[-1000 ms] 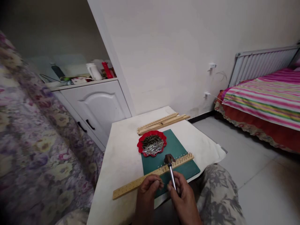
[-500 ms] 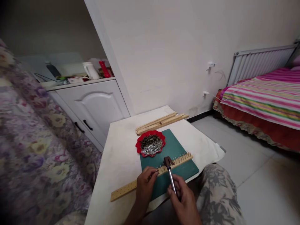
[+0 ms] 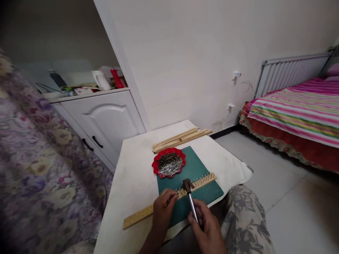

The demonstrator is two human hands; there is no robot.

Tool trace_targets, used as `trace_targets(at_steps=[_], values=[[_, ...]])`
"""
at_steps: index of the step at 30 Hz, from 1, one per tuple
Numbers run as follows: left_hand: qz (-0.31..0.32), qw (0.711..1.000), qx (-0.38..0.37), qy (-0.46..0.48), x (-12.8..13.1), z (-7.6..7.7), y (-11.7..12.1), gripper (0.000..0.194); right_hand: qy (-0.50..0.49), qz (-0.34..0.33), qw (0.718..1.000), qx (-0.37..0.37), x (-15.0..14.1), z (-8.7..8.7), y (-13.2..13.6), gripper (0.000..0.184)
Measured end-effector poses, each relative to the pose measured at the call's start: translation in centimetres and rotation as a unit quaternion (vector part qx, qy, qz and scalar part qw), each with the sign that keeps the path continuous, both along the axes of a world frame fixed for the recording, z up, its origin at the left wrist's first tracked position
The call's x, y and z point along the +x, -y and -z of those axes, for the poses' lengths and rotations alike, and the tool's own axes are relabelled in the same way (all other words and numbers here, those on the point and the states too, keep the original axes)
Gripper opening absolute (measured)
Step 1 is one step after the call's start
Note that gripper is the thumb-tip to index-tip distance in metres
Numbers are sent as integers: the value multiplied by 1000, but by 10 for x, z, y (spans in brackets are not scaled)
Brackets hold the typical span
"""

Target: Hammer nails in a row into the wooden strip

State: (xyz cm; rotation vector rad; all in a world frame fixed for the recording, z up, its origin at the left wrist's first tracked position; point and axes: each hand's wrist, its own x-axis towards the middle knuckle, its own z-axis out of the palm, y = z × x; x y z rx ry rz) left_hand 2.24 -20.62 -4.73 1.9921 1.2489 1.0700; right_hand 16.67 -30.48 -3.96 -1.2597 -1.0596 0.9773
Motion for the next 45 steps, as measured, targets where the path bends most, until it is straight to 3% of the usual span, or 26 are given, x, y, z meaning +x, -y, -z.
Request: trace_targets(at_steps=[12,22,30,40,45], values=[[-24,998,4,-55,2,2,3,17,70,-78,994,7,-3,-14,6,31],[-19,998,0,-52,2,1,3,16,152,-83,985,24,-1,-19,6,29],[-29,998,-3,-60,2,1,3,20,156,-39,986,39,-2,-17,7,32],[-22,999,-16,-36,3,-2,5,18,157,-78,984,22,0,-22,7,31],[-8,1000,-25,1,2,-1,5,17,116,-57,991,22,2,-28,7,34]])
